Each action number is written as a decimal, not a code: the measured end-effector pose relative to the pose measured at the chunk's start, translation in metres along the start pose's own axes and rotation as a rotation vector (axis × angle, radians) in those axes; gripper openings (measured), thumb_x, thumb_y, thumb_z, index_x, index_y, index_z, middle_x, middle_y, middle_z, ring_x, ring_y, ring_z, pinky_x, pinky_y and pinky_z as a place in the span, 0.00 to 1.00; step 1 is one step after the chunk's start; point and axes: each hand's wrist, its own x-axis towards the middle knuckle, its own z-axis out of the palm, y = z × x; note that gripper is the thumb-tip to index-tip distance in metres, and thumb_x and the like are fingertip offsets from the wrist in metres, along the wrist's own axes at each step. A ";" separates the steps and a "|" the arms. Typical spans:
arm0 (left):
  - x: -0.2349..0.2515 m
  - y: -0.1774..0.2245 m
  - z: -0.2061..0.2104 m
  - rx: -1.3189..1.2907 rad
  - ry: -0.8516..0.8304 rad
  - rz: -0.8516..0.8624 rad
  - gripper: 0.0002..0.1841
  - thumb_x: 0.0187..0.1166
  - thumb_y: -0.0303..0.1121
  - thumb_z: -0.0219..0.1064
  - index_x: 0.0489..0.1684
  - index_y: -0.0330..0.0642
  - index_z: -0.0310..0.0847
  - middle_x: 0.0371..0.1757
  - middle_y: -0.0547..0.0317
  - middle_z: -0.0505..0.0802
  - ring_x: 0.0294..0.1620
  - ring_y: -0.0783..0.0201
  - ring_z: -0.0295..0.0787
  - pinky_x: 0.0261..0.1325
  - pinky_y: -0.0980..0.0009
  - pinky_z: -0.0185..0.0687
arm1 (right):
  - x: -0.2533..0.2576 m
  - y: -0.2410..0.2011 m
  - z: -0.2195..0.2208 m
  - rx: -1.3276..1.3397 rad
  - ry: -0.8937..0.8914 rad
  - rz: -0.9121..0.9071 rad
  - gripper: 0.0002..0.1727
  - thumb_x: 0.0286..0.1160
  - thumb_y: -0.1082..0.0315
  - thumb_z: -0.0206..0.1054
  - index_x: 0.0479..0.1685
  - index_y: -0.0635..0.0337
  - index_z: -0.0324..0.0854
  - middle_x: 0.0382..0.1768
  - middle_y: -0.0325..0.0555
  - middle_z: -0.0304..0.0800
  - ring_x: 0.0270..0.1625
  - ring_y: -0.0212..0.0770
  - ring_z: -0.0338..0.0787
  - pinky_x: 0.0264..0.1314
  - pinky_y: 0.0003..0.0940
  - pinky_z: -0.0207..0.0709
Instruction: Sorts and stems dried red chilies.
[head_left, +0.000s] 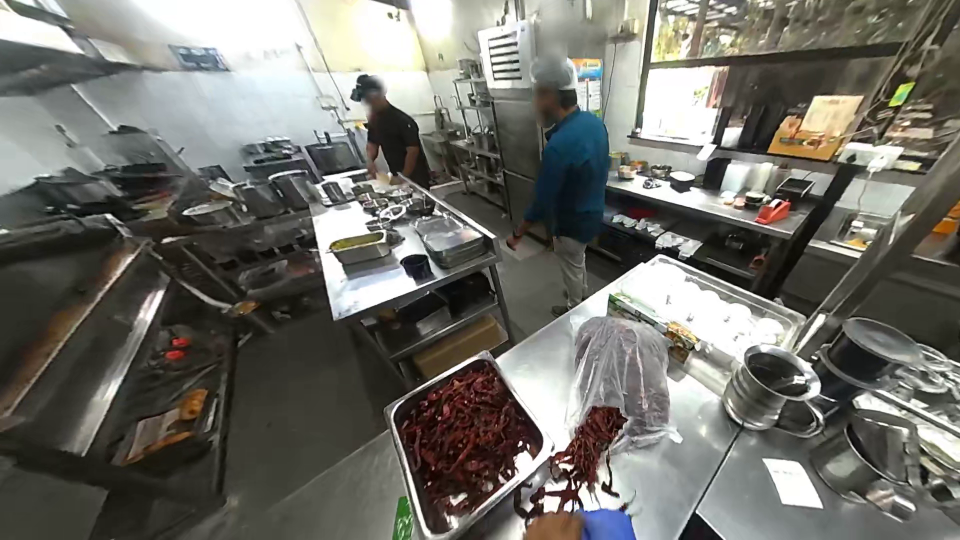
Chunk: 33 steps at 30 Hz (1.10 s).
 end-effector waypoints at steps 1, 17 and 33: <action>0.009 -0.014 -0.004 -0.043 0.002 -0.071 0.13 0.79 0.28 0.61 0.49 0.37 0.94 0.49 0.42 0.97 0.56 0.41 0.94 0.61 0.44 0.85 | 0.007 0.014 0.013 0.075 -0.015 0.029 0.28 0.87 0.47 0.48 0.34 0.55 0.89 0.29 0.52 0.92 0.37 0.57 0.93 0.38 0.64 0.81; -0.009 -0.150 0.099 -0.270 0.172 -0.091 0.14 0.83 0.34 0.64 0.60 0.45 0.91 0.57 0.56 0.95 0.53 0.59 0.94 0.59 0.53 0.90 | 0.014 0.049 0.012 1.274 -0.341 0.373 0.19 0.92 0.59 0.53 0.55 0.62 0.86 0.48 0.49 0.91 0.48 0.41 0.90 0.52 0.37 0.85; 0.013 -0.135 0.126 -0.147 0.015 -0.313 0.17 0.82 0.37 0.65 0.67 0.49 0.86 0.63 0.45 0.90 0.52 0.45 0.93 0.52 0.42 0.89 | 0.020 0.044 0.003 0.936 -0.248 0.132 0.20 0.88 0.50 0.58 0.69 0.43 0.85 0.64 0.36 0.90 0.64 0.37 0.87 0.66 0.43 0.82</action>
